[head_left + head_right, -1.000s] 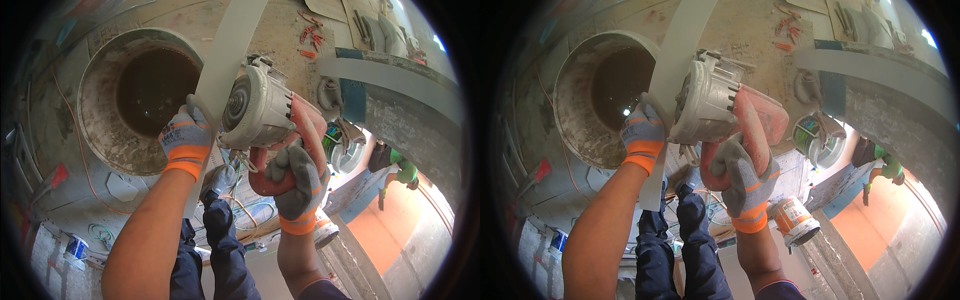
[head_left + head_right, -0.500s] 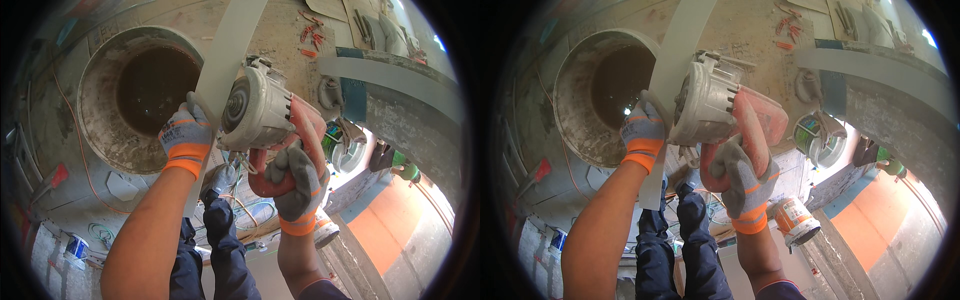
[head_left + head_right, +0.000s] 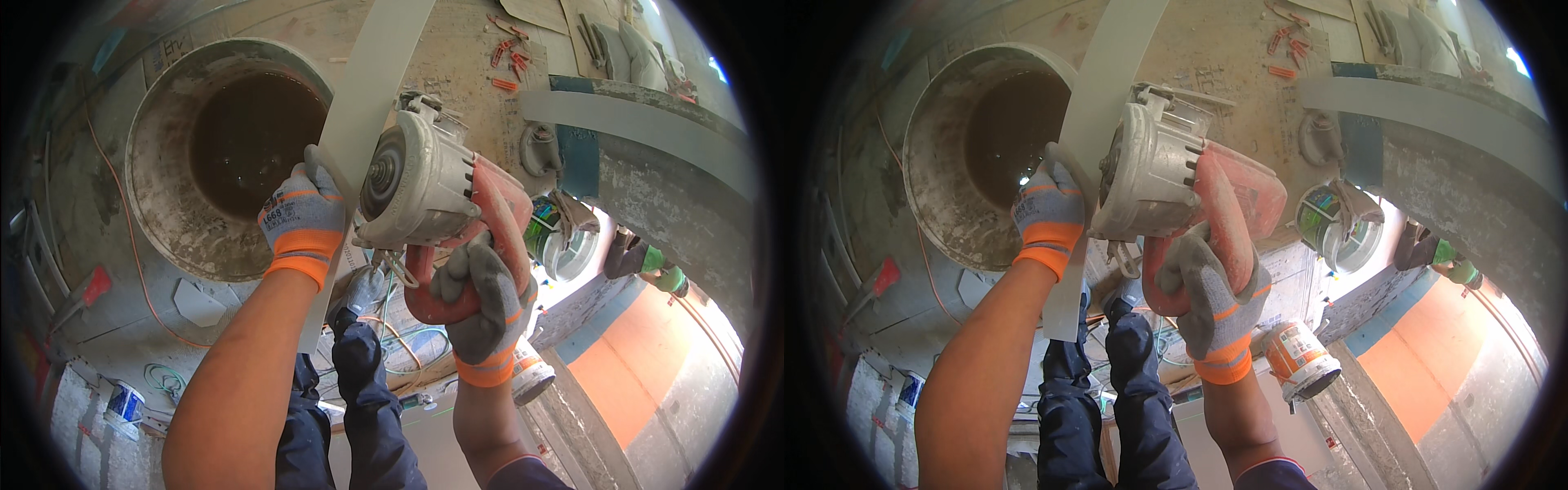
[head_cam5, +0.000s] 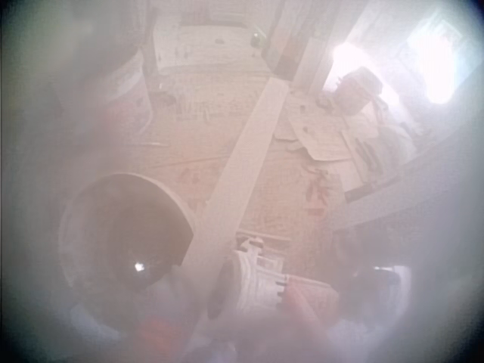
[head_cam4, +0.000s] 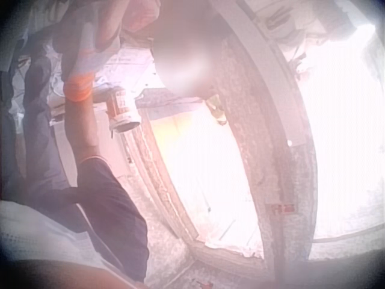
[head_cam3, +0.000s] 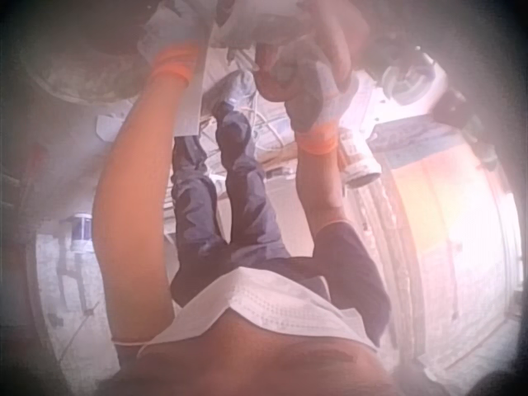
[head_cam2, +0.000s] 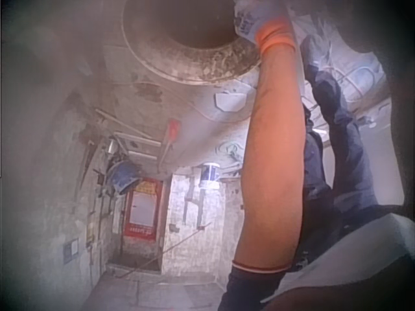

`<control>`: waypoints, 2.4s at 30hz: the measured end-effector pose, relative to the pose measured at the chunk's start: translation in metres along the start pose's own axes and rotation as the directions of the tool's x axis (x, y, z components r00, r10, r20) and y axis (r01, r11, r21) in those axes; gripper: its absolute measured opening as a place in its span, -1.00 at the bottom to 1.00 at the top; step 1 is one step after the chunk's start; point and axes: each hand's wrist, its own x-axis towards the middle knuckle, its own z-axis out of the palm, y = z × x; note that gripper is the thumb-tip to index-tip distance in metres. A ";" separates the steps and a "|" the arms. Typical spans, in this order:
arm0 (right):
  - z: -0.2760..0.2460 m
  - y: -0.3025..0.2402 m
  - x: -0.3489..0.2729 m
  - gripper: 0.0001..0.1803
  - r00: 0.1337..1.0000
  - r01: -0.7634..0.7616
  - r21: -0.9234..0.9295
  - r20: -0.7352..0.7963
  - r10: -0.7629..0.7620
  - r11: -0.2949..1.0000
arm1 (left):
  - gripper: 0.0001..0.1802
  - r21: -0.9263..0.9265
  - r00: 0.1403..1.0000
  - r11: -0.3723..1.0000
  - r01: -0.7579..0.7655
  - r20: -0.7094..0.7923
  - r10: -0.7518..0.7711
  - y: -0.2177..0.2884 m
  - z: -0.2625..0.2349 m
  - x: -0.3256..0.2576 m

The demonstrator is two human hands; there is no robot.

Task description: The person uses an angle grinder to smooth the edge of a long white tile, then carries it to a tiled wall and fits it into place. The person marks the tile with a marker and returns to grind the edge again.

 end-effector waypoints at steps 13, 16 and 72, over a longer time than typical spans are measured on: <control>-0.001 0.005 -0.002 -0.90 1.000 -0.011 0.087 0.021 0.010 0.996 | -0.62 0.010 0.996 0.999 -0.049 -0.068 0.049 -0.004 0.005 0.001; -0.001 0.005 -0.003 -0.88 0.998 -0.060 0.153 0.025 0.057 0.986 | -0.61 0.005 0.997 0.999 -0.040 -0.063 0.041 -0.003 0.005 0.002; 0.002 0.009 -0.021 -0.86 0.990 -0.139 0.224 0.023 0.138 0.965 | -0.39 -0.038 0.997 0.999 -0.029 -0.070 0.027 0.004 -0.001 0.000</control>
